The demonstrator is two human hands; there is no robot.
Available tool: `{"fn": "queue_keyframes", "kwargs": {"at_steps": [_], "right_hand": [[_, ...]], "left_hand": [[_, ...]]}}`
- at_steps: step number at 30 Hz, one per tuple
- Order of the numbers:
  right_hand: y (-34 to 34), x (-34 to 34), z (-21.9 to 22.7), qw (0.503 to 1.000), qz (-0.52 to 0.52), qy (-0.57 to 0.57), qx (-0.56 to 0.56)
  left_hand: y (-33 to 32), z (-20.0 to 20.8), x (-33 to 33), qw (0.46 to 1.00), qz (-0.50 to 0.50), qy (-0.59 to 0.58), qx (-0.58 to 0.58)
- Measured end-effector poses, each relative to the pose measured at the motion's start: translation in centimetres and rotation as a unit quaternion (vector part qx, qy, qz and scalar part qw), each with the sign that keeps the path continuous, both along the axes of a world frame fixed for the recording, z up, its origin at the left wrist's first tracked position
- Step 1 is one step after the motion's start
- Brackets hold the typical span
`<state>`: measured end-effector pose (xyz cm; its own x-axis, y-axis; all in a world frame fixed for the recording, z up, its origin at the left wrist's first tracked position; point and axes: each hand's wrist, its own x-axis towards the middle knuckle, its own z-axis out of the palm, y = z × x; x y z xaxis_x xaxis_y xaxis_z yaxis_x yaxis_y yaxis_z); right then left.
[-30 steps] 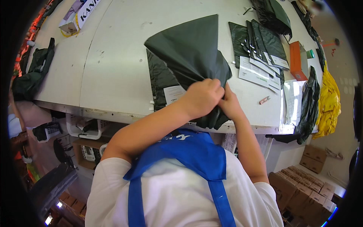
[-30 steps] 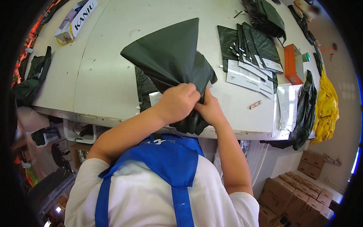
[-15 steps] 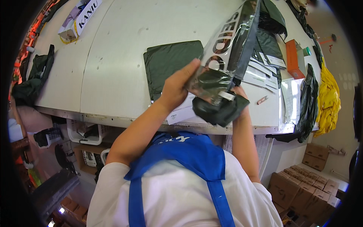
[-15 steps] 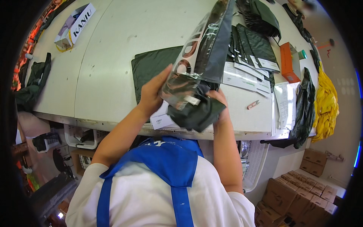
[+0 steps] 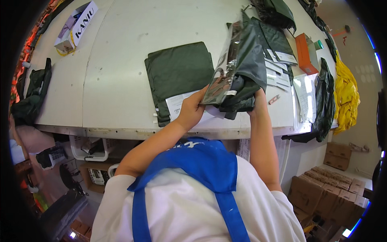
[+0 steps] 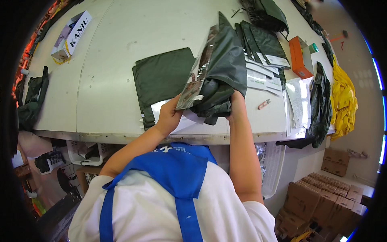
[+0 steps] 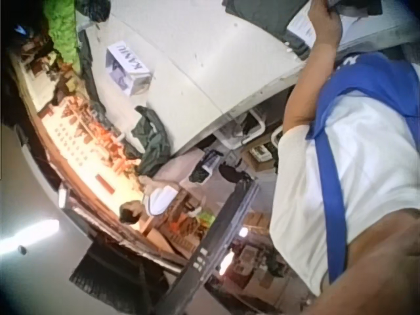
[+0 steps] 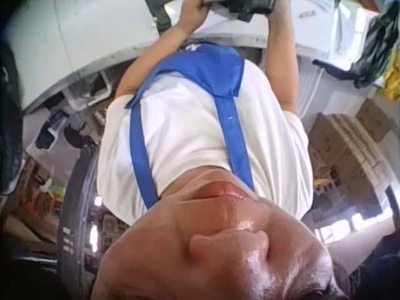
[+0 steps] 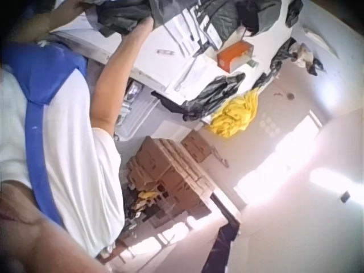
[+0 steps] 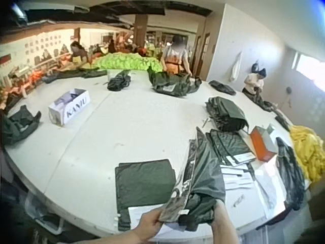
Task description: The person folds a green raincoat on a white table, smoothing and aligning the fabric, then folds it into a compact bundle. The person places a white paper insert into the folded coat and secures it with a small clip. The person then unfolds the coat and inspects the zipper and seams.
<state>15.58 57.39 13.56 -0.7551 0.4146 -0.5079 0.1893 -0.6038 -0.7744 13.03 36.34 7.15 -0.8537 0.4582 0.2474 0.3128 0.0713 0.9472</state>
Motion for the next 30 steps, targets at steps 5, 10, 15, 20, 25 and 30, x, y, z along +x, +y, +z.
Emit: {"fn": "queue_keyframes", "kwargs": {"at_steps": [5, 10, 15, 20, 25, 30], "right_hand": [[1.9, -0.5, -6.0, 0.959, 0.135, -0.136, 0.208], [0.9, -1.1, -11.8, 0.714, 0.249, -0.07, 0.65], [-2.0, -2.1, -5.9, 0.524, 0.434, -0.086, 0.728], [-4.6, -2.7, -5.4, 0.56, 0.476, -0.022, 0.678], [0.7, -1.2, -13.0, 0.628, 0.333, 0.056, 0.701], [-2.8, -1.9, -10.1, 0.582, 0.306, 0.027, 0.753]], "left_hand": [[-3.0, -6.3, 0.1, 0.871, -0.264, -0.399, 0.114], [-2.6, -5.5, -1.7, 0.741, -0.127, -0.598, 0.279], [1.5, -1.9, -0.5, 0.899, -0.023, -0.43, 0.081], [-0.2, -3.1, -1.4, 0.854, -0.059, -0.504, 0.116], [-2.0, -5.1, 0.1, 0.872, -0.031, -0.473, 0.122], [-2.3, -4.7, -0.5, 0.887, -0.07, -0.452, 0.067]]}}
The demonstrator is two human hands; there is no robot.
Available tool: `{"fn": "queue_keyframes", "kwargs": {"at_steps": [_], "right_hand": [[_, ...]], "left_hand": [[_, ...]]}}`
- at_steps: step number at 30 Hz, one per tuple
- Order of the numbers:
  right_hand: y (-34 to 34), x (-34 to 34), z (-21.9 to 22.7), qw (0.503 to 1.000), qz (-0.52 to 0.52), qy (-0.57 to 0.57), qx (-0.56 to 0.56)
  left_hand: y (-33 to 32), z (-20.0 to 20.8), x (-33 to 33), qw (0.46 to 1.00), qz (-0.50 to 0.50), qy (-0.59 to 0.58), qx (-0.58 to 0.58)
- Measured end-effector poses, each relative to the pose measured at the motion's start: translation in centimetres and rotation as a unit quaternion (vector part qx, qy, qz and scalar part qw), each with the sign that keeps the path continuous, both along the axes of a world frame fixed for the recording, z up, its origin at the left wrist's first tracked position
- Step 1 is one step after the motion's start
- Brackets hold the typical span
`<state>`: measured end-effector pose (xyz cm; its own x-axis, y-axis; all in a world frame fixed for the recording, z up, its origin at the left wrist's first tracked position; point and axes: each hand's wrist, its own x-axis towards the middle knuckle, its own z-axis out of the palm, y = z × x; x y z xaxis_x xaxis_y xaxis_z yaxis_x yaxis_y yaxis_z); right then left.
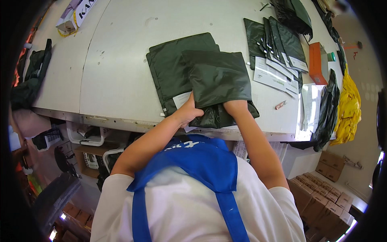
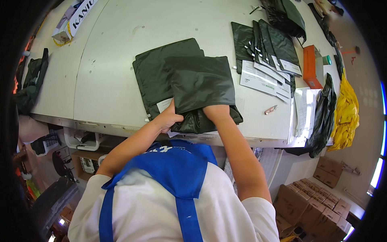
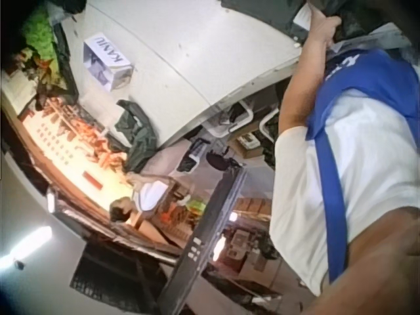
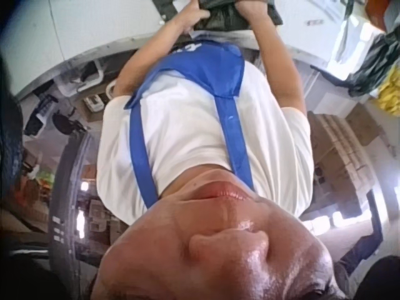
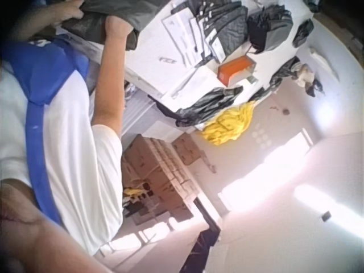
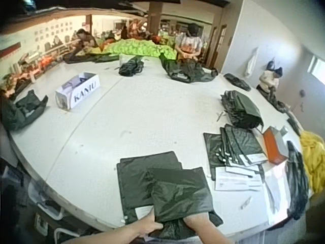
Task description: The person folds a green raincoat on a white table, smoothing and aligning the fabric, then folds it into a compact bundle. The person places a white paper insert into the folded coat and secures it with a small clip. The person then unfolds the coat and inspects the zipper and seams.
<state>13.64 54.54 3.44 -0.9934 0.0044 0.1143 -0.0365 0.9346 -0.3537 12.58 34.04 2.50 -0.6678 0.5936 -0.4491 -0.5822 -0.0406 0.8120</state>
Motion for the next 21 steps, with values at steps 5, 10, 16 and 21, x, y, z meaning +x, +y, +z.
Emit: {"fn": "queue_keyframes", "kwargs": {"at_steps": [5, 10, 16, 21], "right_hand": [[1.7, -1.5, -3.9, 0.993, 0.009, -0.12, -0.002], [-0.7, -2.3, -5.8, 0.997, -0.015, -0.071, 0.032], [1.1, -4.6, -6.4, 0.995, 0.048, -0.074, -0.056], [1.5, -4.2, -5.8, 0.992, 0.035, -0.088, -0.083]], "left_hand": [[-1.0, 1.8, -1.2, 0.999, -0.001, -0.02, 0.037], [0.0, 1.8, -0.7, 0.992, 0.069, -0.094, 0.049], [-0.7, -0.6, -0.2, 0.995, 0.052, -0.071, 0.043], [-0.1, 0.1, 0.8, 0.935, 0.097, 0.257, -0.225]]}}
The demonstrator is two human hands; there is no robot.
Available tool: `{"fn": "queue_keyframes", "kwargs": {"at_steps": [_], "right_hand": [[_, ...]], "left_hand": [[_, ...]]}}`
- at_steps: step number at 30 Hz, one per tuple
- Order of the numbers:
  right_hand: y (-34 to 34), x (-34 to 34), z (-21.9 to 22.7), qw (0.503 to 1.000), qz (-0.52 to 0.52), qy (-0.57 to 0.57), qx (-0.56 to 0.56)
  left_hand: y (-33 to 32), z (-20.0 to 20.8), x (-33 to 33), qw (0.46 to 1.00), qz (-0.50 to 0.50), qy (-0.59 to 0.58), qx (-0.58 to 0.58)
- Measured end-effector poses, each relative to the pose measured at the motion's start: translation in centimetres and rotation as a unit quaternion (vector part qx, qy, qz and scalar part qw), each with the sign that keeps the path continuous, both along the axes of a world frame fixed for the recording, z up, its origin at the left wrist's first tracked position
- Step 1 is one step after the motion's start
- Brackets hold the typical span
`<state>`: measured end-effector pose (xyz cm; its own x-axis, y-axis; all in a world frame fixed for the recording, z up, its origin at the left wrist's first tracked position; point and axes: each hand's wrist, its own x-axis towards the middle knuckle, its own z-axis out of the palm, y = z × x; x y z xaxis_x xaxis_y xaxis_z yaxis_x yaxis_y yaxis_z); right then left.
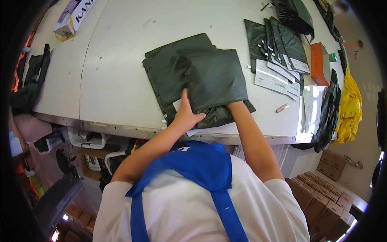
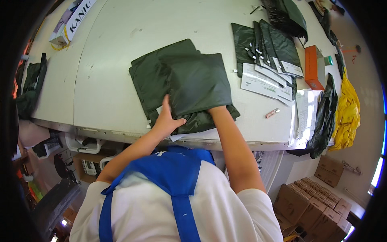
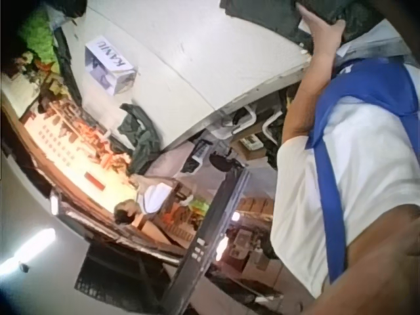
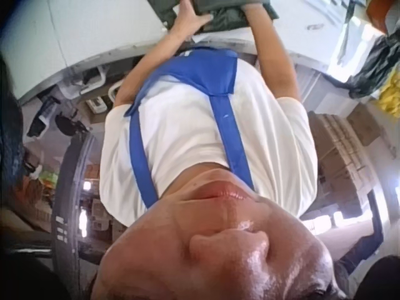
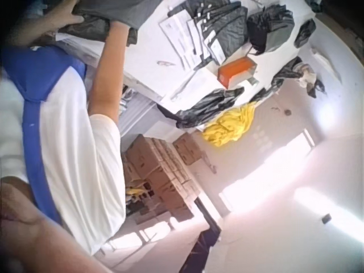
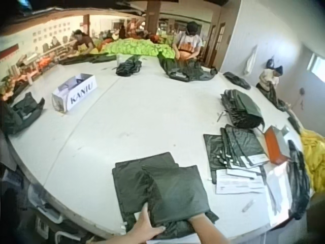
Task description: The person folds a green raincoat on a white table, smoothing and aligning the fabric, then folds it into a compact bundle. The person places a white paper insert into the folded coat and secures it with a small clip. The person then unfolds the coat and inspects the zipper and seams.
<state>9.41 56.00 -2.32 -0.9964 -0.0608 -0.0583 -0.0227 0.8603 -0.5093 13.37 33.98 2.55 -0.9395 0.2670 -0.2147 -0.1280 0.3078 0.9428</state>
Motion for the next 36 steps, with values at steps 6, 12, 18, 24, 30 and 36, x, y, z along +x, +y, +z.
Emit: {"fn": "queue_keyframes", "kwargs": {"at_steps": [6, 12, 18, 24, 30, 36], "right_hand": [[-3.8, 1.6, 6.7, 0.969, 0.035, -0.098, 0.226], [-3.5, 4.7, 4.4, 0.981, 0.004, -0.036, 0.19], [-3.2, 4.9, 2.3, 0.987, -0.01, 0.003, 0.159], [-2.8, 5.1, 1.2, 0.99, -0.015, 0.019, 0.14], [-3.0, 5.3, 0.6, 0.991, -0.007, 0.027, 0.129], [-2.8, 5.2, 0.4, 0.992, -0.018, 0.038, 0.122]], "left_hand": [[5.8, 3.8, -3.9, 0.836, -0.254, 0.442, -0.203], [9.0, 4.8, -3.0, 0.796, -0.432, 0.358, -0.226], [6.9, 3.7, -2.6, 0.763, -0.43, 0.426, -0.228], [9.6, 2.3, -3.2, 0.792, -0.402, 0.424, -0.173], [11.6, 2.3, -1.3, 0.835, -0.338, 0.413, -0.134], [13.3, 1.9, -1.4, 0.819, -0.403, 0.315, -0.259]]}}
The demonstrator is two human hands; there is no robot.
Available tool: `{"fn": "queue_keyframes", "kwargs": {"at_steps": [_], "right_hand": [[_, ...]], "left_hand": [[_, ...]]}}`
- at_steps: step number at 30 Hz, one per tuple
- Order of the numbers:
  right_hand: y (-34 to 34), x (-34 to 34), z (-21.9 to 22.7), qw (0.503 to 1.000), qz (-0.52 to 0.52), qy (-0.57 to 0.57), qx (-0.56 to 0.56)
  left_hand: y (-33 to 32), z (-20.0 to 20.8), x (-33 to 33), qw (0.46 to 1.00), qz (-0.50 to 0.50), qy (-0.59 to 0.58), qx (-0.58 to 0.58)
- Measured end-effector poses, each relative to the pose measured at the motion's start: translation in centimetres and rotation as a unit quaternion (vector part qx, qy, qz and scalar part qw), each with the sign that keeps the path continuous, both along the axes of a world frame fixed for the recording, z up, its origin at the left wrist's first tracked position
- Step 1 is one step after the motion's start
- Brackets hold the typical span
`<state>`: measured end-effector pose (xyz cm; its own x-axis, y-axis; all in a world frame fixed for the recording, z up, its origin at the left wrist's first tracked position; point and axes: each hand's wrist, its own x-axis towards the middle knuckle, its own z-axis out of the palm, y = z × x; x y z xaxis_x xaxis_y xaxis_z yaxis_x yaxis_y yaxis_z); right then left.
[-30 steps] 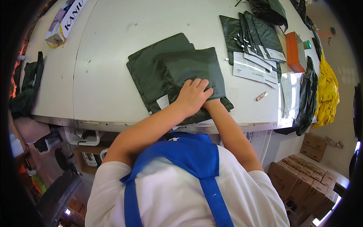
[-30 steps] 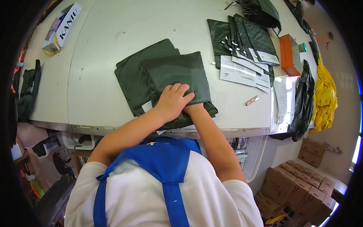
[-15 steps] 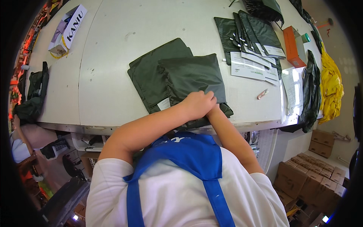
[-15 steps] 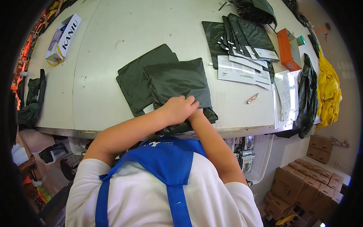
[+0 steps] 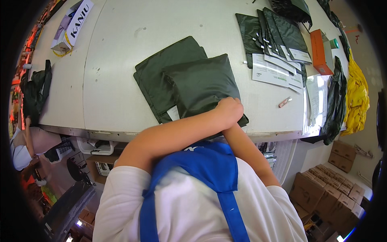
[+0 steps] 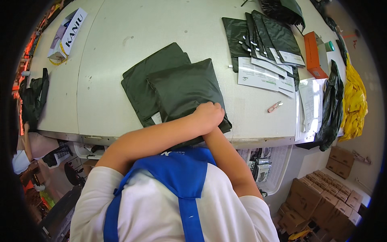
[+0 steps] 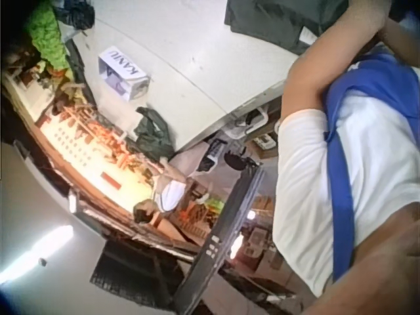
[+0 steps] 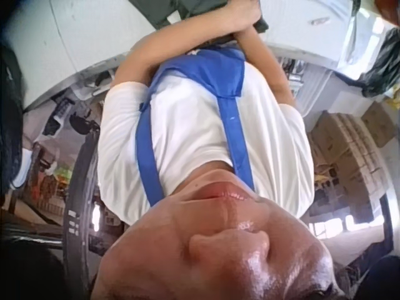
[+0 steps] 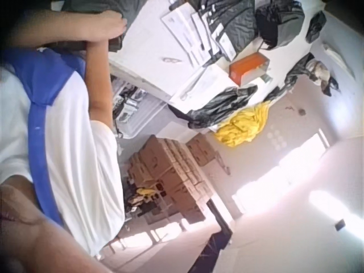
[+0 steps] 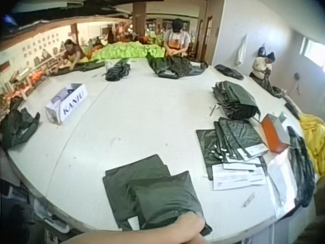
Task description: The person folds a green raincoat on a white table, smoothing and aligning the fabric, then folds it into a compact bundle. The person places a white paper insert into the folded coat and secures it with a small clip. The person then unfolds the coat and inspects the zipper and seams.
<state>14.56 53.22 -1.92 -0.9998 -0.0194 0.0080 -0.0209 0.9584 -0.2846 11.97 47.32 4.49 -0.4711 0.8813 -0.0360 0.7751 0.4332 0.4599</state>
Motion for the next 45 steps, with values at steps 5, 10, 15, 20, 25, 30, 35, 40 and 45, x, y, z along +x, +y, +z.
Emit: {"fn": "queue_keyframes", "kwargs": {"at_steps": [5, 10, 15, 20, 25, 30, 35, 40, 45], "right_hand": [[0.0, -0.1, -0.5, 1.0, 0.008, 0.007, -0.01], [0.5, -1.0, -1.4, 0.999, 0.004, 0.022, -0.026], [1.1, -1.7, -4.3, 0.997, 0.008, 0.053, -0.062], [0.6, -3.0, -5.7, 0.993, 0.0, 0.069, -0.094], [1.1, -1.6, -5.6, 0.99, -0.002, -0.032, -0.14], [-0.9, 1.6, 13.4, 0.872, 0.088, -0.435, -0.207], [7.0, 5.6, 5.9, 0.834, -0.363, -0.196, -0.366], [5.2, 6.2, 9.7, 0.717, -0.353, -0.023, -0.601], [-0.8, 10.7, 11.8, 0.763, -0.303, -0.13, -0.556]], "left_hand": [[1.5, -0.4, 0.0, 0.998, -0.044, -0.018, -0.05], [0.6, 0.2, -2.1, 0.99, -0.073, -0.111, -0.051], [-4.0, 2.4, -2.0, 0.992, 0.038, -0.098, 0.075], [-15.0, -2.5, 2.3, 0.873, 0.43, -0.112, 0.202], [-14.8, -0.7, 1.6, 0.564, 0.369, -0.69, 0.265], [-16.6, -2.8, 2.3, 0.667, 0.342, -0.612, 0.254], [-16.6, -1.8, 2.1, 0.741, 0.279, -0.56, 0.244], [-16.5, 2.9, -5.0, 0.663, 0.165, -0.676, 0.275], [-16.6, 2.0, -8.9, 0.517, 0.166, -0.781, 0.31]]}}
